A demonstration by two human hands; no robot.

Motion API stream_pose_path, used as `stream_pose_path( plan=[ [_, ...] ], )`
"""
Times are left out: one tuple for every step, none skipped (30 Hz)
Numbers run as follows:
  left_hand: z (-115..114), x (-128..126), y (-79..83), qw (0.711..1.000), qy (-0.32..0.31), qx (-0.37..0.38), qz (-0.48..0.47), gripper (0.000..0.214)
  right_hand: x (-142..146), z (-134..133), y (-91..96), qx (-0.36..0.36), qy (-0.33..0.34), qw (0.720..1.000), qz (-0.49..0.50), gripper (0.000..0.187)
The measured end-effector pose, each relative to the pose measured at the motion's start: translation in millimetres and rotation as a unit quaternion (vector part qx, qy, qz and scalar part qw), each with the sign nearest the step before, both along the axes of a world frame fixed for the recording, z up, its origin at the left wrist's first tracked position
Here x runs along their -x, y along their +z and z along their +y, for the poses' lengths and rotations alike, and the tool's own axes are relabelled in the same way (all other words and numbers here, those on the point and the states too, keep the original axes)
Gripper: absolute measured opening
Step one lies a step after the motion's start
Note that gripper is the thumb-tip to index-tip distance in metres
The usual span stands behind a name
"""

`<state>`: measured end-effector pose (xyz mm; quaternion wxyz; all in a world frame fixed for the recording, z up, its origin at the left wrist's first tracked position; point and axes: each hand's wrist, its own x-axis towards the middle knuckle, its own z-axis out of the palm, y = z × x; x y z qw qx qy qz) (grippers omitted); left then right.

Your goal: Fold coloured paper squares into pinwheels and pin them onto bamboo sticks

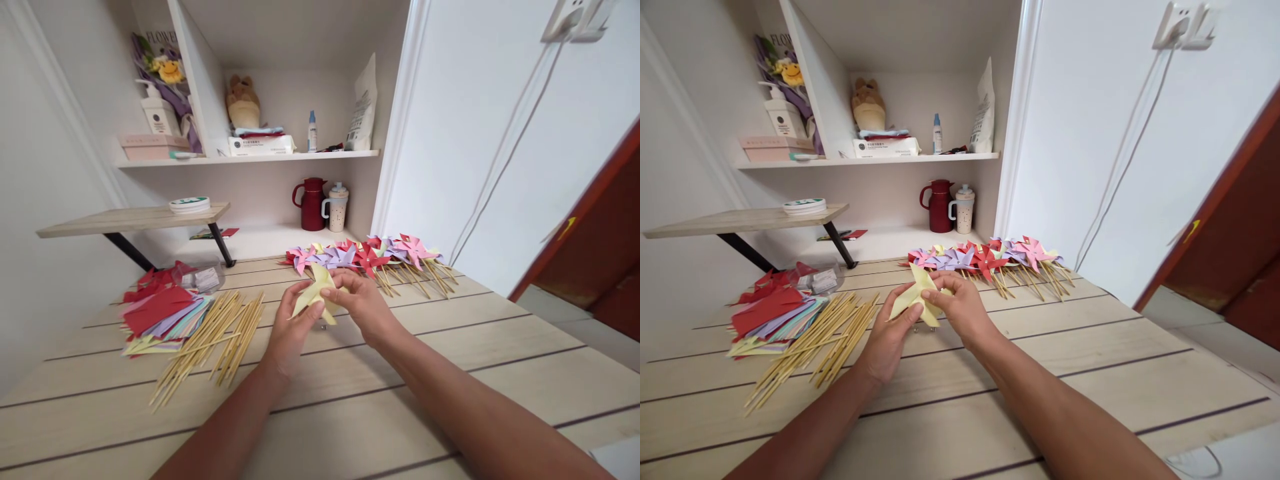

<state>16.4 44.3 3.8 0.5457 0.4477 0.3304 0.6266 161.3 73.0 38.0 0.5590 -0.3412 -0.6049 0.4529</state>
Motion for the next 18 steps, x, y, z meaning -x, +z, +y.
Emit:
stream_pose_path(
  plan=[
    [0.5, 0.8, 0.6, 1.000, 0.003, -0.002, 0.000, 0.050, 0.0, 0.2, 0.0, 0.001, -0.002, 1.000, 0.000, 0.019],
    [1.0, 1.4, 0.9, 1.000, 0.006, -0.004, -0.002, 0.049, 0.2, 0.4, -0.2, 0.002, -0.003, 1.000, -0.002, 0.019],
    [1.6, 1.7, 1.0, 1.000, 0.009, -0.005, -0.003, 0.047, 0.4, 0.6, -0.6, 0.002, -0.004, 1.000, -0.006, 0.020],
    [2.2, 1.7, 0.8, 1.000, 0.012, -0.004, -0.001, 0.043, 0.7, 0.8, -1.2, 0.002, -0.005, 1.000, -0.009, 0.020],
    [2.8, 1.4, 0.4, 1.000, 0.016, -0.002, 0.004, 0.039, 1.0, 1.0, -2.0, 0.003, -0.004, 1.000, -0.011, 0.019],
    [3.3, 0.9, 0.2, 1.000, 0.021, 0.003, 0.010, 0.035, 1.3, 1.3, -2.9, 0.003, -0.002, 1.000, -0.011, 0.019],
    [3.8, 0.3, 0.1, 0.999, 0.027, 0.011, 0.017, 0.032, 1.6, 1.6, -3.8, 0.003, 0.001, 1.000, -0.010, 0.019],
    [4.2, -0.3, 0.3, 0.999, 0.036, 0.018, 0.024, 0.030, 1.9, 1.9, -4.6, 0.004, 0.004, 1.000, -0.007, 0.020],
    [4.3, -0.7, 0.9, 0.998, 0.045, 0.023, 0.030, 0.030, 2.0, 2.1, -5.3, 0.007, 0.007, 1.000, -0.003, 0.020],
    [4.3, -0.9, 1.9, 0.997, 0.056, 0.025, 0.036, 0.030, 2.0, 2.1, -5.8, 0.011, 0.012, 1.000, 0.001, 0.020],
    [3.9, -1.0, 3.2, 0.996, 0.067, 0.024, 0.045, 0.030, 2.0, 2.0, -6.1, 0.017, 0.018, 1.000, 0.005, 0.020],
    [3.2, -0.8, 4.9, 0.995, 0.077, 0.020, 0.058, 0.029, 1.8, 1.7, -6.1, 0.023, 0.024, 0.999, 0.011, 0.020],
    [2.3, -0.6, 6.8, 0.994, 0.085, 0.013, 0.074, 0.027, 1.7, 1.2, -5.9, 0.030, 0.029, 0.999, 0.016, 0.020],
    [1.1, -0.3, 8.7, 0.991, 0.093, 0.005, 0.091, 0.025, 1.6, 0.5, -5.4, 0.036, 0.033, 0.999, 0.021, 0.020],
    [-0.3, -0.1, 10.6, 0.989, 0.102, -0.003, 0.107, 0.024, 1.5, -0.2, -4.9, 0.041, 0.035, 0.998, 0.024, 0.020],
    [-1.7, 0.0, 12.2, 0.986, 0.109, -0.012, 0.123, 0.025, 1.5, -0.9, -4.3, 0.045, 0.035, 0.998, 0.027, 0.021],
    [-3.1, 0.0, 13.4, 0.984, 0.113, -0.020, 0.135, 0.026, 1.5, -1.6, -3.6, 0.050, 0.036, 0.998, 0.029, 0.021],
    [-4.3, -0.2, 14.2, 0.983, 0.112, -0.028, 0.144, 0.029, 1.7, -2.1, -3.1, 0.055, 0.037, 0.997, 0.030, 0.022]
  ],
)
